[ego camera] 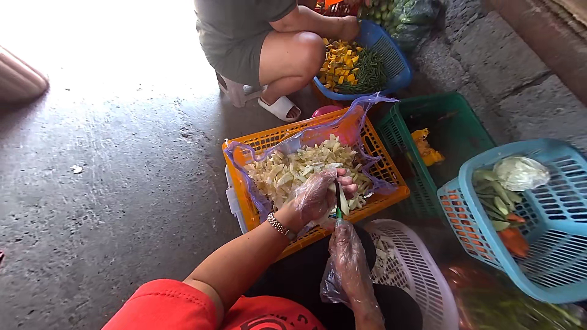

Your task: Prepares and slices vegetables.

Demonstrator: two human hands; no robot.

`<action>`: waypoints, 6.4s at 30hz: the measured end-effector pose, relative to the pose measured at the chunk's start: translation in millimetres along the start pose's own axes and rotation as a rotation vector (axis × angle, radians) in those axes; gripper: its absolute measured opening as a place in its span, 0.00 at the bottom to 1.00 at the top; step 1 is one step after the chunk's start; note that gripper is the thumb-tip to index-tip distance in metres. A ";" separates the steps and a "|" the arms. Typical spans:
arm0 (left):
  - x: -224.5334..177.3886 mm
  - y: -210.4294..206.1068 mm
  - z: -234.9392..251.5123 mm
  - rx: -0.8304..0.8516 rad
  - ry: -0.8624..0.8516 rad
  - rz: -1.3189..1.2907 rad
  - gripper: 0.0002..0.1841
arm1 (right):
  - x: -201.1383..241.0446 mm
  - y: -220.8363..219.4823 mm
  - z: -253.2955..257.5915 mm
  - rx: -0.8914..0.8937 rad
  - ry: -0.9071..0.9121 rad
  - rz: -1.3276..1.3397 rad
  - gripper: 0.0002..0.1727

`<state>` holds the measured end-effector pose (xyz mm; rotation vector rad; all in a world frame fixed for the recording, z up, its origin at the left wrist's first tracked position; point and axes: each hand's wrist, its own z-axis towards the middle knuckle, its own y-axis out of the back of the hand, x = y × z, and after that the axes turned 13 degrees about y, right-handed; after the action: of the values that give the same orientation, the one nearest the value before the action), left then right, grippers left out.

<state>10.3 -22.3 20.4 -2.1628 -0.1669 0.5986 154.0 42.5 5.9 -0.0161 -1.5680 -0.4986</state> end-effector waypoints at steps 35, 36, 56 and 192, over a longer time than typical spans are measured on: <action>10.3 26.9 17.8 -0.059 -0.081 0.213 0.23 | -10.5 -10.3 35.6 0.149 -0.387 0.402 0.24; 8.7 28.3 19.9 -0.045 -0.070 0.196 0.22 | -9.8 -9.0 39.1 0.113 -0.450 0.474 0.25; 13.2 13.1 43.5 0.005 -0.019 0.609 0.18 | -16.9 33.4 37.7 -0.055 -0.222 0.220 0.23; 80.9 -21.8 -2.6 0.528 0.031 0.742 0.30 | -5.4 100.6 -55.9 -0.603 0.109 0.167 0.09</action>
<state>84.3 15.4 9.7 -1.6673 0.7622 0.8960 238.8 116.9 29.6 -0.5656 -1.2492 -0.8079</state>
